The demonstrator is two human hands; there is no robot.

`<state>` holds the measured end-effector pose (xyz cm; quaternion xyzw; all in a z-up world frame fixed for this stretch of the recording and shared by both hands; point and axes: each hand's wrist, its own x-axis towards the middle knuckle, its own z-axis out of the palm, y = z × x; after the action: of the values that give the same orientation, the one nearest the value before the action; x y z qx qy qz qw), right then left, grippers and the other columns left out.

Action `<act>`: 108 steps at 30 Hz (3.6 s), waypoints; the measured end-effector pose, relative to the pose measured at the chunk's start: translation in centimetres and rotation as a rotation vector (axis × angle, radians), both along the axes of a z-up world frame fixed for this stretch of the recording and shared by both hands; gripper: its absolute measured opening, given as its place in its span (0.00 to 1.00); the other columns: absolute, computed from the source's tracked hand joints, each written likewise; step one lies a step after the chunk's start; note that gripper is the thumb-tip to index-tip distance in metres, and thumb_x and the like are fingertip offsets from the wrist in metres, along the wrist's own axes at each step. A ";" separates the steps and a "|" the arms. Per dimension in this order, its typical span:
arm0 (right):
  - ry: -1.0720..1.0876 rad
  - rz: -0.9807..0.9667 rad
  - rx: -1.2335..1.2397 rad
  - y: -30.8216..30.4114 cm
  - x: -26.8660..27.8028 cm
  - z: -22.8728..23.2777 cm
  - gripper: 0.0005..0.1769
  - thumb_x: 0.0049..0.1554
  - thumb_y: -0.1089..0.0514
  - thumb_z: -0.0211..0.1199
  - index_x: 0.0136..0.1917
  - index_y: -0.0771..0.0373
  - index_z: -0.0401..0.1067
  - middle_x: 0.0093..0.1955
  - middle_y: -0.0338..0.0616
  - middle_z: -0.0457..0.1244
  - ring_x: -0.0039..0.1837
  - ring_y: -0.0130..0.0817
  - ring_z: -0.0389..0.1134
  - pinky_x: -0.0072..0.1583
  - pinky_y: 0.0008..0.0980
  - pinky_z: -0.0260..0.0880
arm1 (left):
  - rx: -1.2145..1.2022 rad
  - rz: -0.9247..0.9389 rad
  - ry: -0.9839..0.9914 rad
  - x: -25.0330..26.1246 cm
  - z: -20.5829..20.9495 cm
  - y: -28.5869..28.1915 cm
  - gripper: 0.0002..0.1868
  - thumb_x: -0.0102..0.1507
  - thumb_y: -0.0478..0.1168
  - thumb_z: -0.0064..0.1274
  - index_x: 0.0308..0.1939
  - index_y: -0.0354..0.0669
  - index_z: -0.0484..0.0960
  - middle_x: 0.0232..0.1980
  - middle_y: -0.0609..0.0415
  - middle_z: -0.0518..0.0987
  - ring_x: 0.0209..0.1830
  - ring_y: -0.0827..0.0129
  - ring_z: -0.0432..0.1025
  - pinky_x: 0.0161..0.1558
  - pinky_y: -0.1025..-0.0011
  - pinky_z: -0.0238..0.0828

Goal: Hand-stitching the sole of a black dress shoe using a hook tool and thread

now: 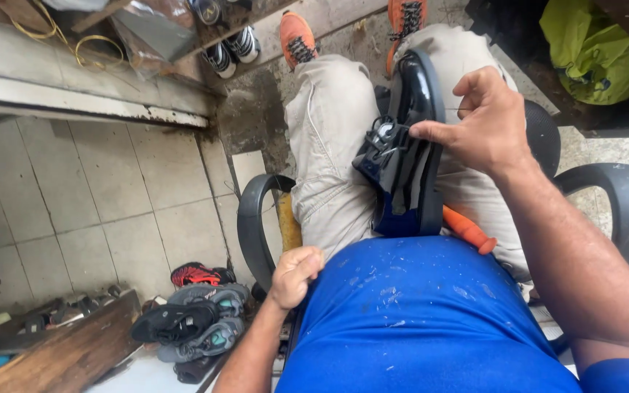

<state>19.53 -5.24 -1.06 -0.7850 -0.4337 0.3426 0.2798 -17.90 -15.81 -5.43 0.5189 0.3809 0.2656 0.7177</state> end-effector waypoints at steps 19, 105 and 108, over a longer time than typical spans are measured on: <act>-0.808 0.516 0.132 -8.4 1.4 -0.3 0.34 0.62 0.32 0.65 0.65 0.63 0.73 0.47 0.46 0.65 0.51 0.37 0.64 0.57 0.37 0.68 | 0.797 0.770 1.196 -3.5 9.5 7.1 0.32 0.59 0.40 0.64 0.63 0.33 0.69 0.73 0.34 0.66 0.75 0.42 0.60 0.73 0.45 0.57; -0.004 0.393 -0.045 -8.4 6.3 4.3 0.21 0.60 0.68 0.60 0.66 0.67 0.76 0.42 0.51 0.69 0.34 0.37 0.67 0.37 0.30 0.63 | 0.128 -0.371 -0.084 18.3 -6.8 21.7 0.68 0.50 0.57 0.79 0.83 0.57 0.46 0.87 0.48 0.49 0.89 0.66 0.42 0.88 0.63 0.34; -0.088 0.532 0.017 -7.8 6.4 4.5 0.22 0.61 0.66 0.58 0.68 0.62 0.74 0.37 0.48 0.65 0.28 0.36 0.59 0.32 0.33 0.55 | 0.121 -0.356 -0.087 18.3 -7.0 21.5 0.69 0.50 0.48 0.82 0.83 0.52 0.46 0.87 0.51 0.47 0.89 0.68 0.39 0.89 0.64 0.31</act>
<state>25.95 -13.01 3.44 -0.6553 -0.6393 0.3660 0.1671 0.36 5.64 -12.39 0.6082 0.2353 0.1792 0.7367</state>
